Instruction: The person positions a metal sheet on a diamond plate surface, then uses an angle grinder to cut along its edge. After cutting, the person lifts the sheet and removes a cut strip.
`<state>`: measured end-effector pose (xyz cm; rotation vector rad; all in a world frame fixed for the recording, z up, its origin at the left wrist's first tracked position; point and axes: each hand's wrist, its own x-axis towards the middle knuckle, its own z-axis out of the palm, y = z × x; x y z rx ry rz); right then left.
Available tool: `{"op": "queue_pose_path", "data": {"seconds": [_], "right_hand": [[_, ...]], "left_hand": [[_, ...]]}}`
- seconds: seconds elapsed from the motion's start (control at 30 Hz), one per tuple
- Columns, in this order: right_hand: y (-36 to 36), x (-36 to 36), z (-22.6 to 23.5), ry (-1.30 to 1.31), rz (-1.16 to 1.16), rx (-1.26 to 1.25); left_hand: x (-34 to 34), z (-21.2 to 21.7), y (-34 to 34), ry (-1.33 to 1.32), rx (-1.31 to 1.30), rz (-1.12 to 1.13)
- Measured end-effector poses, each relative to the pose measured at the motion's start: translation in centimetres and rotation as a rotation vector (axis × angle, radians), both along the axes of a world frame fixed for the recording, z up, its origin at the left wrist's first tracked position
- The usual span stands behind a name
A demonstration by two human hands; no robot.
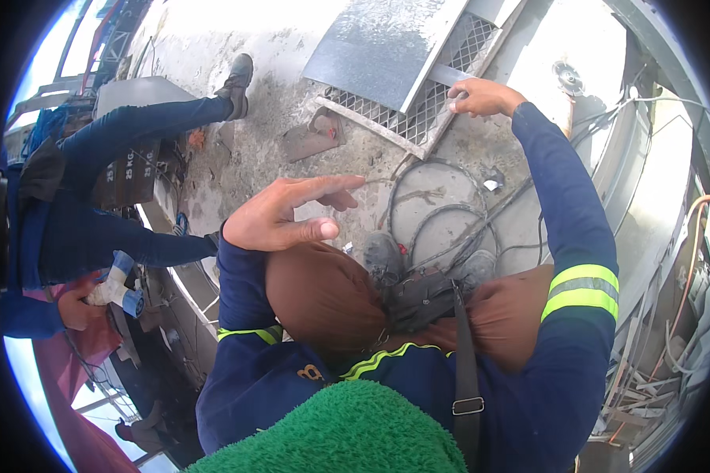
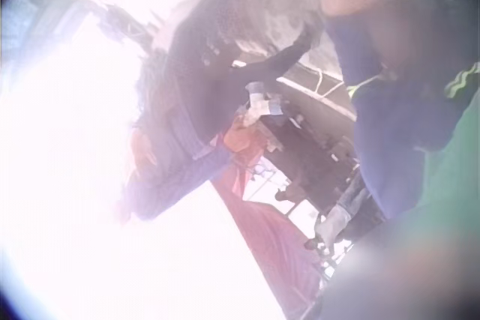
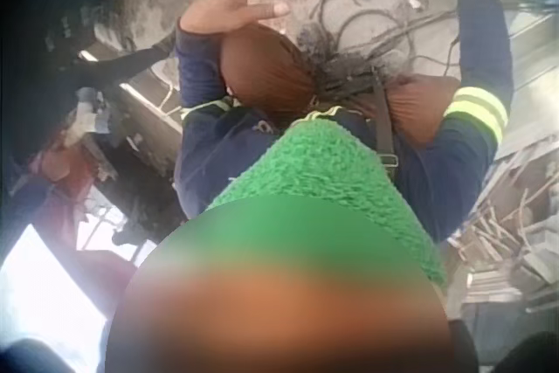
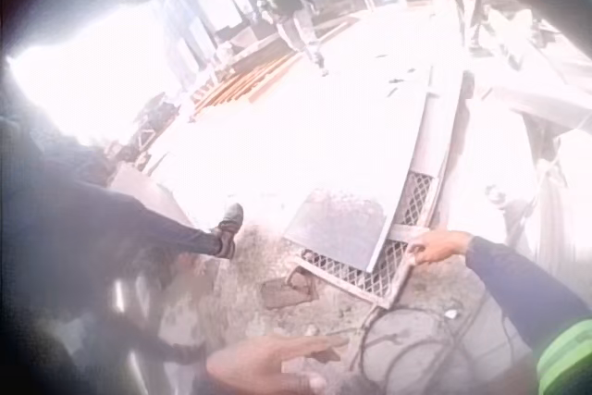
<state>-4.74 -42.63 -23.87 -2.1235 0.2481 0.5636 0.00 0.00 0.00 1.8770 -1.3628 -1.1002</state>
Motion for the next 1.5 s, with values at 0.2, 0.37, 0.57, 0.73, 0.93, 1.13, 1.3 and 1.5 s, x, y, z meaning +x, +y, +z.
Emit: {"op": "queue_pose_path", "data": {"seconds": [0.2,0.37,0.57,0.73,0.93,1.13,1.3,1.5], "right_hand": [[-3.4,-0.3,-1.0,-0.163,-0.125,-0.064],[-4.1,0.6,-1.5,-0.174,-0.022,-0.286],[-3.1,0.5,-2.3,-0.182,0.007,-0.347],[-2.2,1.6,-3.6,-0.116,-0.156,-0.265],[2.6,1.9,-7.8,-0.36,-0.564,-0.328],[7.7,2.8,-12.0,-0.486,-0.527,-0.681],[10.6,3.7,-14.5,-0.515,-0.55,-0.77],[12.2,5.4,-15.3,-0.444,-0.554,-0.763]], "left_hand": [[11.6,-13.6,-3.9,0.654,0.032,0.843],[15.8,-20.2,-2.6,0.461,0.262,1.134],[17.0,-25.3,-3.7,0.668,0.162,1.317],[18.1,-30.2,-7.2,0.978,-0.084,1.43],[18.5,-32.9,-9.3,1.242,-0.329,1.405],[19.9,-32.5,-11.5,1.261,-0.303,1.518],[21.1,-32.7,-12.8,1.112,-0.179,1.498],[21.8,-32.6,-12.6,1.132,-0.071,1.506]]}}
